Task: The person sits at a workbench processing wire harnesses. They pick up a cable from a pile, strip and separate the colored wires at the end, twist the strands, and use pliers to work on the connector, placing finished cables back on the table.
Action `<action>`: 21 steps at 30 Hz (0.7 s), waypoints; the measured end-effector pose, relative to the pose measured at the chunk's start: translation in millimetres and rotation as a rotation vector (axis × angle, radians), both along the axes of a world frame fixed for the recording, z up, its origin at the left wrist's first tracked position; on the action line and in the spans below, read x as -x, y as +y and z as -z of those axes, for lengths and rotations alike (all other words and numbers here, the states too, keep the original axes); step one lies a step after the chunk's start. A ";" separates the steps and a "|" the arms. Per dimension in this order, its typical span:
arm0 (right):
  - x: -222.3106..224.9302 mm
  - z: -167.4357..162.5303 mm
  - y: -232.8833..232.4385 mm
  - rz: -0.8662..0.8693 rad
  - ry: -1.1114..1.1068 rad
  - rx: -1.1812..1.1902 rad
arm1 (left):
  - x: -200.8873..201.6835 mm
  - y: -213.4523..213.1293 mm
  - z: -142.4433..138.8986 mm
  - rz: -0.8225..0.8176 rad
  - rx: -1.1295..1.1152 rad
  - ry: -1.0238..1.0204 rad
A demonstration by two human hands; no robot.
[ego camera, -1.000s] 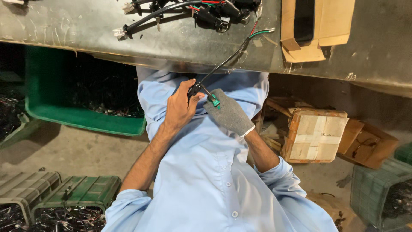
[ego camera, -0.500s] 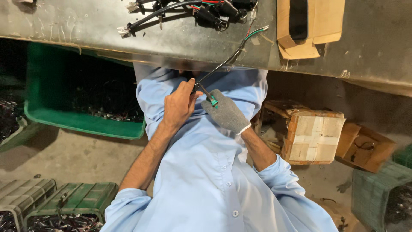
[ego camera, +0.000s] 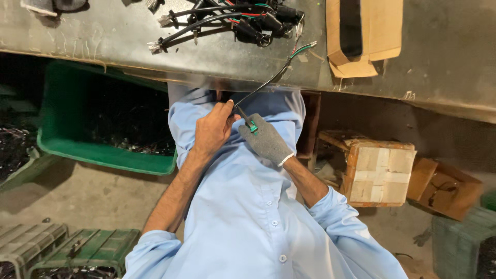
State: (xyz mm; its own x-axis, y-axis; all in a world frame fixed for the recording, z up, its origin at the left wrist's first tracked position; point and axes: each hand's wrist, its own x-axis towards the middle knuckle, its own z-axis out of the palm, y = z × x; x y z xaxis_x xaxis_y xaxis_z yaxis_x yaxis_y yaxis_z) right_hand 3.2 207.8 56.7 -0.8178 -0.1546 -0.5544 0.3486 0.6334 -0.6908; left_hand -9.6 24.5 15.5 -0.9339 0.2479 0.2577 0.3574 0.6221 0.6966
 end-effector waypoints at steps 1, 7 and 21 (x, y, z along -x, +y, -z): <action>1.0 0.4 -0.5 0.004 0.004 0.015 | 1.3 -0.8 0.4 0.004 0.006 0.001; 7.9 -1.1 1.0 -0.034 0.081 -0.026 | 7.3 -3.9 4.2 0.001 0.097 0.099; 19.2 26.2 8.7 -0.071 0.482 0.137 | 10.7 -9.0 -14.3 0.051 -0.369 -0.491</action>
